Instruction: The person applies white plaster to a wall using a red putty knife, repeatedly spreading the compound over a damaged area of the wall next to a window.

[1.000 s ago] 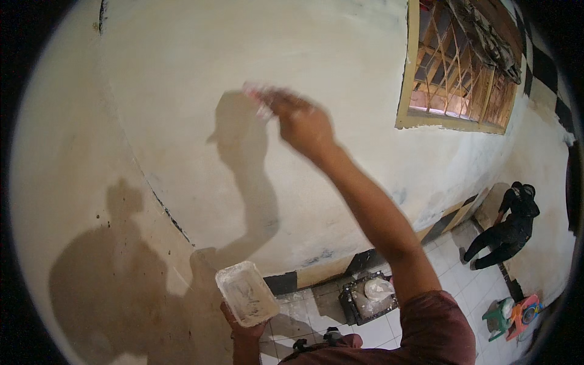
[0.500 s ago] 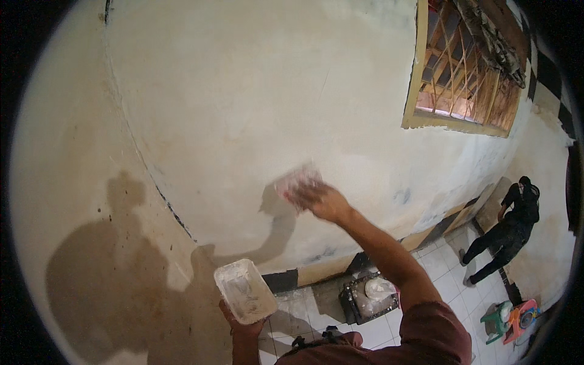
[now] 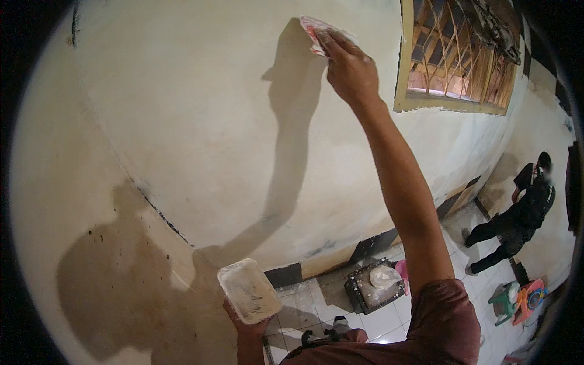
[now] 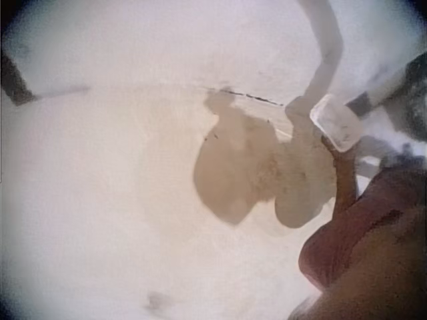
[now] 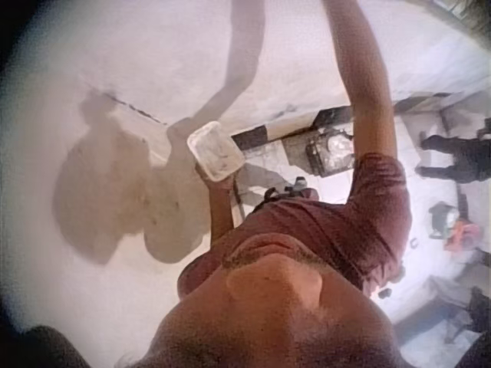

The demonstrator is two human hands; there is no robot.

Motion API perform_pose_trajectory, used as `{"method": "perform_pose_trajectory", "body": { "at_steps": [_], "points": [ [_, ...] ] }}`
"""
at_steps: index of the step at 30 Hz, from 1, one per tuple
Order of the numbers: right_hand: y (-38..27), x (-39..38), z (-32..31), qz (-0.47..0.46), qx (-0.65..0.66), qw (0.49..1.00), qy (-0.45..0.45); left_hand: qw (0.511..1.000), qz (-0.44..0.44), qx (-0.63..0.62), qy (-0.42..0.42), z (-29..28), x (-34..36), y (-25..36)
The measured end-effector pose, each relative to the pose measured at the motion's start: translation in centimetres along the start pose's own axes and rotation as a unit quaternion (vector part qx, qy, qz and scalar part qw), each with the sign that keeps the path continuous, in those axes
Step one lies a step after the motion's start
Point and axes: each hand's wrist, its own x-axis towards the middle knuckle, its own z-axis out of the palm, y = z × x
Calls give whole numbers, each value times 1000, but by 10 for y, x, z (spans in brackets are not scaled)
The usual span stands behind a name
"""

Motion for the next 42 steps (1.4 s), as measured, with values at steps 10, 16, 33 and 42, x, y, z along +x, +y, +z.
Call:
{"method": "perform_pose_trajectory", "body": {
  "at_steps": [10,16,33,42],
  "points": [
    [-131,-303,-34,-39,162,927,-335,998,41,-40,36,14,-1,-3],
    [-101,-212,-34,-48,117,980,-155,1000,25,-8,12,29,-11,-3],
    [-86,-281,-46,147,140,969,-145,996,21,-73,37,13,-16,7],
    [-80,-147,2,351,12,935,-45,997,18,-51,54,16,-30,6]
  ]
}}
